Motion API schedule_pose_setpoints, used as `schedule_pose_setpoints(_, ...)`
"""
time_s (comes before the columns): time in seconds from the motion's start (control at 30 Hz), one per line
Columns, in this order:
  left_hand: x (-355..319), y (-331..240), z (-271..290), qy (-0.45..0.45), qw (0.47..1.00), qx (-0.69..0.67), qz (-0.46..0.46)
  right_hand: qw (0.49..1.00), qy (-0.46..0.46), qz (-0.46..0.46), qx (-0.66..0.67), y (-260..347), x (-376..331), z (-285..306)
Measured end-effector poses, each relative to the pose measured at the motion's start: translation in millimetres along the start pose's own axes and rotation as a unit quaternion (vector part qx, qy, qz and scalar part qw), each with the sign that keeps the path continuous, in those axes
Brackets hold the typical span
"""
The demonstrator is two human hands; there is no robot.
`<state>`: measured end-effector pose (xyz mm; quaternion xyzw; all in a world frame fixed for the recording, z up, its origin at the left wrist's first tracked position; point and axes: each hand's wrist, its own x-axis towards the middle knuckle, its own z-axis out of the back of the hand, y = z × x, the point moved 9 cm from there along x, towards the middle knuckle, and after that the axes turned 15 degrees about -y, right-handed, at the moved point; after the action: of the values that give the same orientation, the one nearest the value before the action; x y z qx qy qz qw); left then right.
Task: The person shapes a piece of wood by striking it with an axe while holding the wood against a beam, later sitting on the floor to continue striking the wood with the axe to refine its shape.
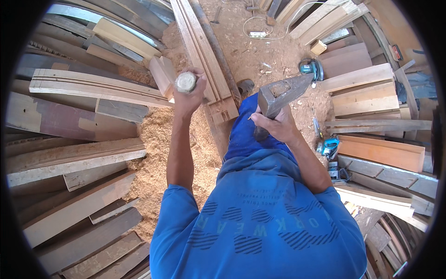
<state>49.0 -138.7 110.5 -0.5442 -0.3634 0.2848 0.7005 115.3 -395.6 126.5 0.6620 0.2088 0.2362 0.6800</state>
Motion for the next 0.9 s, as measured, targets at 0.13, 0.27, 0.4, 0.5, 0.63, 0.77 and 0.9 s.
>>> schedule_pose_setpoints(0.13,-7,13,-32,-0.005,0.989,-0.137,0.055,0.996,-0.080,0.021,-0.016,35,0,0)
schedule_pose_setpoints(0.27,-9,30,-49,0.026,0.992,-0.118,0.025,0.992,-0.120,0.024,-0.007,84,-1,8)
schedule_pose_setpoints(0.4,-13,49,-53,0.021,0.994,-0.103,0.021,0.982,-0.156,0.105,0.005,110,0,16)
schedule_pose_setpoints(0.5,-23,45,-57,0.033,0.993,-0.111,0.032,0.964,-0.184,0.193,0.012,143,0,17)
schedule_pose_setpoints(0.63,-39,1,-57,0.061,0.983,-0.111,-0.135,0.868,-0.140,0.411,-0.241,144,16,-11)
schedule_pose_setpoints(0.77,-37,29,-62,0.084,0.995,-0.043,-0.044,0.835,0.041,0.138,-0.532,71,61,-37)
schedule_pose_setpoints(0.9,-28,8,-50,0.047,0.985,-0.065,-0.152,0.925,0.058,0.089,-0.365,64,48,-47)
